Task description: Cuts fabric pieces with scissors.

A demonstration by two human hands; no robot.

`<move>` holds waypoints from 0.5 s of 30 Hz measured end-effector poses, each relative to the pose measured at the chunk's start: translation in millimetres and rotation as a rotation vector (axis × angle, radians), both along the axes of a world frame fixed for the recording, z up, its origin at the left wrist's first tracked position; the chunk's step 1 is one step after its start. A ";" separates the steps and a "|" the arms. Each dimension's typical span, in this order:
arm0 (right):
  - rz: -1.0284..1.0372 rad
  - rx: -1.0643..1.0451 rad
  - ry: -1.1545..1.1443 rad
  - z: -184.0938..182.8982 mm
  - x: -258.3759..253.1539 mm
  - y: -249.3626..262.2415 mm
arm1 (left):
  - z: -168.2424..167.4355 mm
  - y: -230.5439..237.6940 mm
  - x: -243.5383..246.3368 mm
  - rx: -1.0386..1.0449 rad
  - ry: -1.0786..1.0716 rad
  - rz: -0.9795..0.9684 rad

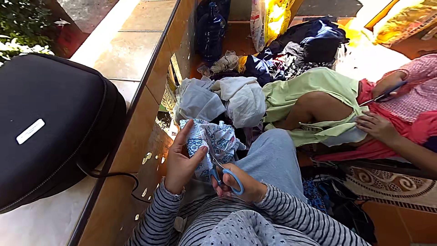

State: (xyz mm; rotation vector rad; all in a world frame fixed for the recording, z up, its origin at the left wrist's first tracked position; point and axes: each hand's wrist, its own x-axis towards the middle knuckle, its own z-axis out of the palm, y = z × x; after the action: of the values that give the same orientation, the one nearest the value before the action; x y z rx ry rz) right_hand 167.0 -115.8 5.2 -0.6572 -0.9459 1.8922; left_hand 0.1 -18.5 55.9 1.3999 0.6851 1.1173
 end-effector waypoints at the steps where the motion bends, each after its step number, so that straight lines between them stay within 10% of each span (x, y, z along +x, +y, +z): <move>1: -0.009 -0.007 0.003 1.3 0.0 1.6 | 0.1 -0.1 0.2 0.007 -0.001 -0.004; 15: 0.182 -0.042 0.032 -6.6 11.9 -5.1 | -4.6 5.6 -3.0 -0.049 -0.099 0.085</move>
State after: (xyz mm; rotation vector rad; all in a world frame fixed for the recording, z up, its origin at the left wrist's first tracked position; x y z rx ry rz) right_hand 179.0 -121.0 -1.5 -0.5799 -0.9754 2.0813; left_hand -2.9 -12.9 51.3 1.2758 0.7015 1.2202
